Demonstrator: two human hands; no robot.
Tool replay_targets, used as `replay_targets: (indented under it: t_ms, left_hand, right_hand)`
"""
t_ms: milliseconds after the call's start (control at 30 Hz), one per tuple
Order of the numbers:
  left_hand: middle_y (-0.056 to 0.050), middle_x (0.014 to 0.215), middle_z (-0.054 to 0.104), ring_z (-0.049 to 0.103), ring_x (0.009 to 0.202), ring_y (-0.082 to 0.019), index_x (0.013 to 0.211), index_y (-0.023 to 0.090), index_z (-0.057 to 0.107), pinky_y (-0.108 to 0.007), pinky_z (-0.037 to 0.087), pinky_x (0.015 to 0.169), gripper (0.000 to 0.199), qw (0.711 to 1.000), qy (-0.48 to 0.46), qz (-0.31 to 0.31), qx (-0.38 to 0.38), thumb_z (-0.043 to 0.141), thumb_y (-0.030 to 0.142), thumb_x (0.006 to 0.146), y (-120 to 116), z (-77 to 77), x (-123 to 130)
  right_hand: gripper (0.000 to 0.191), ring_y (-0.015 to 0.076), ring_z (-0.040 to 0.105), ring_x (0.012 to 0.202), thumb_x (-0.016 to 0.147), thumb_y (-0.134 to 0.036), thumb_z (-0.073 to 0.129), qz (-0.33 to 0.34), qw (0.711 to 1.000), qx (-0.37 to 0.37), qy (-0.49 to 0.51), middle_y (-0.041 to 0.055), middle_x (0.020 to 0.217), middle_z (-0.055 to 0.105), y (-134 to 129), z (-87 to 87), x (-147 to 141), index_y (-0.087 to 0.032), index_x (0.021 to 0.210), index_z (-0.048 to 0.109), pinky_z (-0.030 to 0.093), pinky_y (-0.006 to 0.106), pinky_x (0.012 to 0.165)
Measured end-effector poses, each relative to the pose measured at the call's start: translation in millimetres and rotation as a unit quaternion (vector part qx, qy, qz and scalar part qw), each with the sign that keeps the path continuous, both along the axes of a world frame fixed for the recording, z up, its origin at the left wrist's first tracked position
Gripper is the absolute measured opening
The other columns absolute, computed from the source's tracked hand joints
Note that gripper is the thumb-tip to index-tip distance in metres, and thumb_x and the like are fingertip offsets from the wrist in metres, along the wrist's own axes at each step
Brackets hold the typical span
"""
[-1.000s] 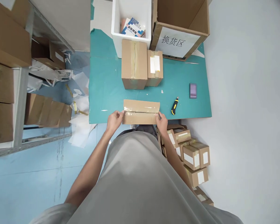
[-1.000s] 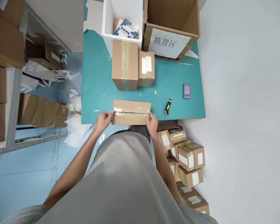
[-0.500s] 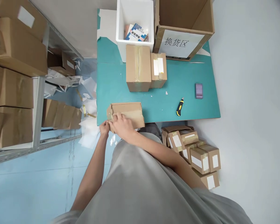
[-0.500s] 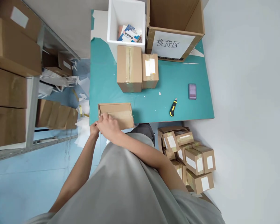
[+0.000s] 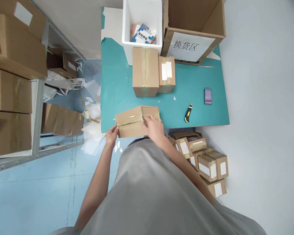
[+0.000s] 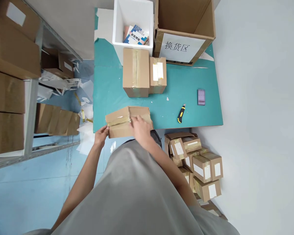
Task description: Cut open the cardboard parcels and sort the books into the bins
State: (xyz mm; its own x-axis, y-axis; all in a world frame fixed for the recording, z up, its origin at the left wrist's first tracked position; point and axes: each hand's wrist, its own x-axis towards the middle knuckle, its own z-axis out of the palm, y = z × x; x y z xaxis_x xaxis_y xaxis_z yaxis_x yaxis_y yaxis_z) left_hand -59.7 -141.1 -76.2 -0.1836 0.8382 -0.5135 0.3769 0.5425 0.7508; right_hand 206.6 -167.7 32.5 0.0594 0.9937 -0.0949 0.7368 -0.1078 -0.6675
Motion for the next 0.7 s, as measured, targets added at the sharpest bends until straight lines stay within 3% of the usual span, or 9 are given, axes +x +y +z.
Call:
replay_targets:
  t_ms: [67, 133, 267, 400, 567, 700]
  left_hand:
    - [-0.018, 0.118, 0.080, 0.076, 0.109, -0.028, 0.125, 0.008, 0.073, -0.042, 0.061, 0.098, 0.055, 0.997, -0.074, 0.018, -0.014, 0.075, 0.046, 0.085, 5.5, 1.1, 7.8]
    - [-0.017, 0.116, 0.081, 0.076, 0.109, -0.029, 0.118, 0.010, 0.077, -0.043, 0.060, 0.101, 0.054, 0.992, -0.122, -0.005, -0.017, 0.085, 0.043, 0.076, 13.5, 3.4, 23.6]
    - [-0.015, 0.112, 0.082, 0.077, 0.110, -0.032, 0.104, 0.013, 0.083, -0.044, 0.059, 0.102, 0.035, 0.994, -0.083, -0.065, 0.003, 0.084, 0.032, 0.075, 29.5, 9.7, 62.8]
    - [-0.012, 0.114, 0.082, 0.077, 0.114, -0.032, 0.109, 0.017, 0.083, -0.043, 0.058, 0.102, 0.030, 0.994, 0.003, -0.101, 0.041, 0.071, 0.026, 0.084, 37.3, 20.9, 79.5]
    - [-0.009, 0.123, 0.080, 0.077, 0.113, -0.029, 0.121, 0.016, 0.081, -0.040, 0.057, 0.104, 0.037, 0.987, -0.013, -0.096, 0.126, 0.067, 0.029, 0.088, 37.6, 35.4, 80.1]
    - [-0.013, 0.119, 0.081, 0.078, 0.106, -0.028, 0.117, 0.014, 0.081, -0.038, 0.057, 0.100, 0.038, 0.994, 0.016, -0.049, 0.100, 0.071, 0.031, 0.085, 28.2, 23.0, 89.2]
  right_hand:
    - [0.026, 0.0253, 0.070, 0.091, 0.099, -0.033, 0.064, -0.048, 0.999, -0.001, 0.004, 0.0084, 0.114, 0.072, -3.1, -19.2, 43.5, -0.028, 0.121, 0.077, 0.057, 0.039, 0.086]
    - [0.030, 0.0255, 0.071, 0.091, 0.096, -0.031, 0.062, -0.098, 0.995, -0.005, 0.032, 0.0099, 0.112, 0.074, -3.1, -40.5, 84.1, -0.022, 0.119, 0.079, 0.058, 0.040, 0.089]
    - [0.026, 0.0261, 0.073, 0.085, 0.083, -0.024, 0.068, -0.179, 0.973, -0.063, 0.129, 0.0103, 0.095, 0.078, 3.3, -73.9, 137.1, -0.014, 0.102, 0.083, 0.060, 0.042, 0.087]
    - [0.019, 0.0250, 0.073, 0.080, 0.078, -0.024, 0.070, -0.180, 0.972, -0.041, 0.149, 0.0086, 0.089, 0.077, 7.9, -80.2, 148.1, -0.014, 0.090, 0.083, 0.061, 0.043, 0.087]
    - [0.025, 0.0236, 0.073, 0.087, 0.084, -0.032, 0.068, -0.155, 0.975, 0.053, 0.151, 0.0078, 0.096, 0.075, 4.1, -73.6, 150.4, -0.018, 0.101, 0.078, 0.062, 0.040, 0.087]
    - [0.017, 0.0242, 0.073, 0.087, 0.085, -0.038, 0.067, -0.150, 0.976, 0.047, 0.153, 0.0067, 0.092, 0.074, -12.2, -91.1, 156.7, -0.022, 0.090, 0.066, 0.061, 0.040, 0.087]
